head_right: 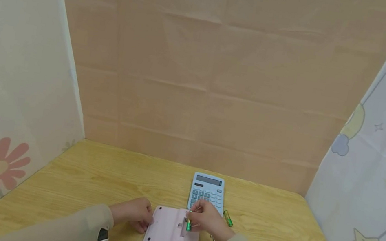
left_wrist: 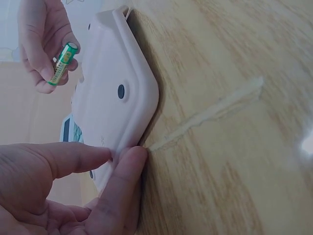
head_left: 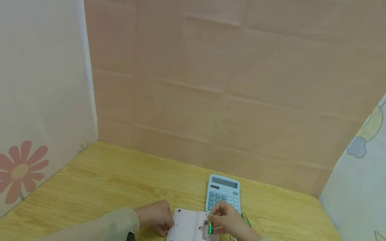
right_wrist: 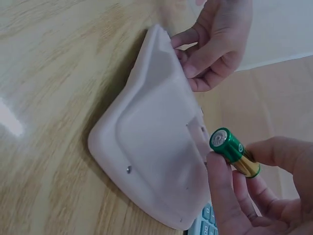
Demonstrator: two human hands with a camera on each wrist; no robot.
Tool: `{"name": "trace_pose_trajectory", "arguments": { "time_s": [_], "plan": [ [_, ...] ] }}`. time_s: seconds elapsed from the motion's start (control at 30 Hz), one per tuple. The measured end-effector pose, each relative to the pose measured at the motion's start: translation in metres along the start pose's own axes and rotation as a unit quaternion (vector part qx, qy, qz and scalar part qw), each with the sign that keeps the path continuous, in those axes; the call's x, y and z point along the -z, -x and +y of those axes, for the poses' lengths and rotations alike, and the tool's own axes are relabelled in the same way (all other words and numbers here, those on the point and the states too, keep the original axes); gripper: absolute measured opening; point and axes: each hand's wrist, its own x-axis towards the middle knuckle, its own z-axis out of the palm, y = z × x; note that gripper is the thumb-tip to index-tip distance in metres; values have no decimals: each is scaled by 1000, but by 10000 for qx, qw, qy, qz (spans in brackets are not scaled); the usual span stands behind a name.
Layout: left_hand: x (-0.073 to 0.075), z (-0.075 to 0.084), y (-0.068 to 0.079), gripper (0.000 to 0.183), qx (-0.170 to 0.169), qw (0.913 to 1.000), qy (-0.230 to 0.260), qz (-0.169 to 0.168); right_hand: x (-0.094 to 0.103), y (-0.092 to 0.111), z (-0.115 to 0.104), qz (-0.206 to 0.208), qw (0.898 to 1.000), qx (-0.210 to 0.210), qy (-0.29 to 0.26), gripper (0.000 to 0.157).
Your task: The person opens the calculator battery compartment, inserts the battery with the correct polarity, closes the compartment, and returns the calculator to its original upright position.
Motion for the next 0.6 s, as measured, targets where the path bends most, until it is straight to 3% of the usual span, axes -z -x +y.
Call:
{"name": "trace_pose_trajectory", "arguments": {
  "time_s": [0.17,0.6],
  "plan": [
    [0,1,0,15,41,10000,18,-6,-4,0,1,165,9996,-197,133,21],
    [-1,2,2,17,7,10000,62,35,-15,-1,2,476,9984,-114,274,18]
  ]
}}
